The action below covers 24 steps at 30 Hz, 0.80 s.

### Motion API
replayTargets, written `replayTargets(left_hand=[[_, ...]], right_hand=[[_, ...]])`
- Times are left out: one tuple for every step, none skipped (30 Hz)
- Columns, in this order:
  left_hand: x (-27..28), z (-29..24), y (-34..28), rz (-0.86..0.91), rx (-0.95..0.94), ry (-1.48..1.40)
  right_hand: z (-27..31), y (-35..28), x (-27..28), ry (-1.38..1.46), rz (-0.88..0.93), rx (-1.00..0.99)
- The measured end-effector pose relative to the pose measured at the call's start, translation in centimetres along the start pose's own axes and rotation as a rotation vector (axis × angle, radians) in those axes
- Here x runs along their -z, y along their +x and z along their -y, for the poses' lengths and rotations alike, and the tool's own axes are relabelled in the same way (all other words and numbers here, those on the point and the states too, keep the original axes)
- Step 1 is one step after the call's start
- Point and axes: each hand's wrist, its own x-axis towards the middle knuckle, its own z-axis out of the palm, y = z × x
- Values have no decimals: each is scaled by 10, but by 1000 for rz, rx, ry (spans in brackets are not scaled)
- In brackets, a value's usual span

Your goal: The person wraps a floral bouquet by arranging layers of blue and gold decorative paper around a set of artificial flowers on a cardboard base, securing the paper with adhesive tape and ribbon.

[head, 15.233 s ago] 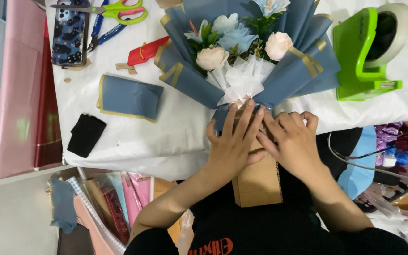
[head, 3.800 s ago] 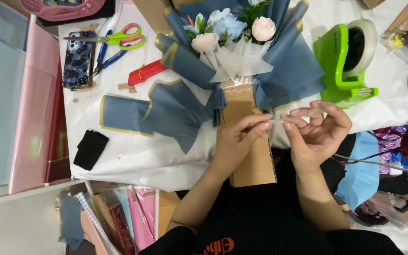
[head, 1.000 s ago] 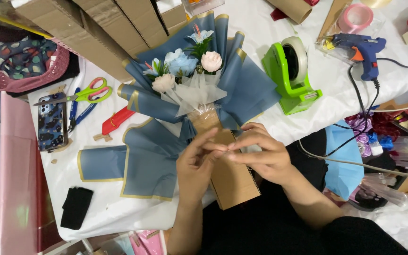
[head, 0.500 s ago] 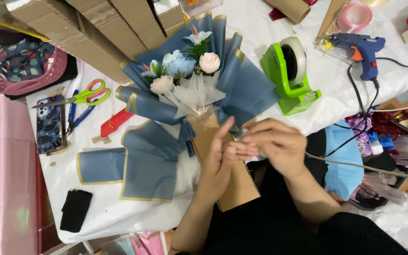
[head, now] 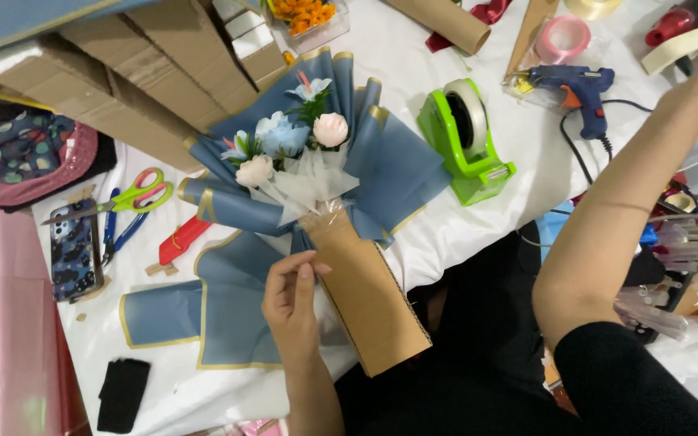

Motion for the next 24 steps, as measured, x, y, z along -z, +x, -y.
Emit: replayTargets(left_hand=[[0,3,1,-12,10,21],[1,3,0,-5,9,20],[2,4,0,-33,12,41],[4,5,-2,-60,16,64],[4,6,-3,-53,17,64],[5,7,-3,-75,26,75],[6,8,-3,-97,34,85],[6,8,-3,-96,33,87],[6,8,-3,-100,34,104],[6,7,-3,-106,37,121],[6,8,-4,-106,36,125],[6,9,-4,-93,21,122],[7,10,-5,-80,6,120],[6,10,-5,-82,6,120],[6,9,-6,-82,3,119],[6,9,-7,-82,2,117],[5,9,-7,-85,3,117],[5,9,-7,-90,17,110],[5,9,-7,-95,31,103],[6,10,-8,-97,32,104],[7,10,-8,-96,20,106],[7,11,-8,-93,8,109],[7,11,-8,-93,9,110],[7,11,-9,-91,9,115]], right_hand=[[0,16,-12,-161,89,-213],[-61,59,19,-190,150,-371],[-100,136,53,-370,63,72],[-167,140,3,-440,9,542],[-166,134,-3,-444,4,542],[-166,128,-13,-488,71,411],[-166,121,-23,-527,145,283],[-149,106,-26,-526,143,281],[-132,91,-29,-704,312,163],[-116,76,-33,-874,490,43],[-118,74,-32,-872,490,40],[-119,74,-33,-853,511,54],[-121,74,-33,-833,532,68],[-136,87,-31,-832,534,68],[-151,99,-28,-1033,547,183],[-166,112,-26,-1233,556,302],[-171,115,-25,-1233,560,304],[-177,117,-22,-1187,573,285],[-183,119,-19,-1141,586,266],[-177,113,-22,-1141,589,266],[-171,108,-26,-1060,608,88],[-165,103,-28,-974,624,-88],[-144,92,-31,-975,625,-89],[-122,80,-35,-1052,631,-182]])
